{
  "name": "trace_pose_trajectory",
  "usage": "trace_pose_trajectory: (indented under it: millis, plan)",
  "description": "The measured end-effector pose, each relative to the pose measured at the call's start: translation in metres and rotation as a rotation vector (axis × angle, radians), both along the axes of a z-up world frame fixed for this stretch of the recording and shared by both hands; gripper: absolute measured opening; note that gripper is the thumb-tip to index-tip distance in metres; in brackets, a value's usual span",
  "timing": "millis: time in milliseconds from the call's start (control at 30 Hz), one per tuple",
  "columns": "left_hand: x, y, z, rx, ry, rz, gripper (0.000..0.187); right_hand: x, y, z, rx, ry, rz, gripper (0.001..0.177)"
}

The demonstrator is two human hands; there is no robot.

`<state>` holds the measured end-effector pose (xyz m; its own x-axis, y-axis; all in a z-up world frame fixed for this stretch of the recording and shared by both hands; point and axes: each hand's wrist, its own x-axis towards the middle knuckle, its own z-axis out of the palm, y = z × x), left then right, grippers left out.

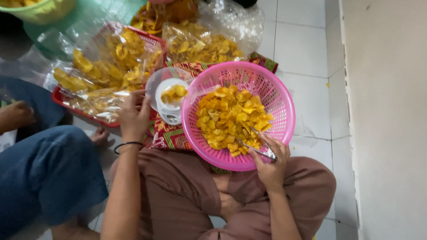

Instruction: A person sitting on the floor uses metal tongs to fill clear plastic bags with yellow chips from a pink basket.

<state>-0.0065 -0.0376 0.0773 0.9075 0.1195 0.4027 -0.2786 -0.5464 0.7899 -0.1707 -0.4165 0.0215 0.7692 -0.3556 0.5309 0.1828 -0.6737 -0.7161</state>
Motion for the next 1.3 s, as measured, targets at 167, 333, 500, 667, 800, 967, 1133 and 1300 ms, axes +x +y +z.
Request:
trace_pose_trajectory:
  millis: [167, 333, 500, 667, 800, 967, 1133, 1300]
  plan:
    - [0.019, -0.034, -0.034, 0.325, -0.152, -0.087, 0.044, -0.003, -0.001, -0.003, -0.005, 0.003, -0.006, 0.063]
    - [0.013, -0.072, -0.048, 0.464, -0.145, -0.028, 0.064, -0.002, -0.002, -0.007, -0.015, -0.013, -0.008, 0.062]
    - [0.028, -0.086, -0.051, 0.484, -0.187, 0.057, 0.080, -0.001, -0.003, -0.011, -0.011, -0.015, -0.012, 0.062]
    - [0.057, -0.078, -0.067, 0.609, -0.393, 0.086, 0.040, -0.001, -0.003, -0.011, -0.024, -0.017, -0.017, 0.062]
    - [0.065, -0.071, -0.066, 0.528, -0.457, 0.065, 0.018, -0.002, -0.004, -0.015, -0.015, -0.009, -0.026, 0.062]
    - [0.046, -0.079, 0.001, 0.017, -0.379, -0.084, 0.005, -0.002, -0.001, -0.009, -0.002, 0.004, -0.023, 0.061]
    - [0.019, -0.112, 0.056, -0.453, -0.285, -0.188, 0.011, -0.003, -0.002, -0.006, 0.018, 0.035, -0.019, 0.059]
    - [0.009, -0.151, 0.009, -0.908, -0.017, -0.287, 0.009, -0.004, -0.001, -0.003, 0.008, 0.059, -0.021, 0.057]
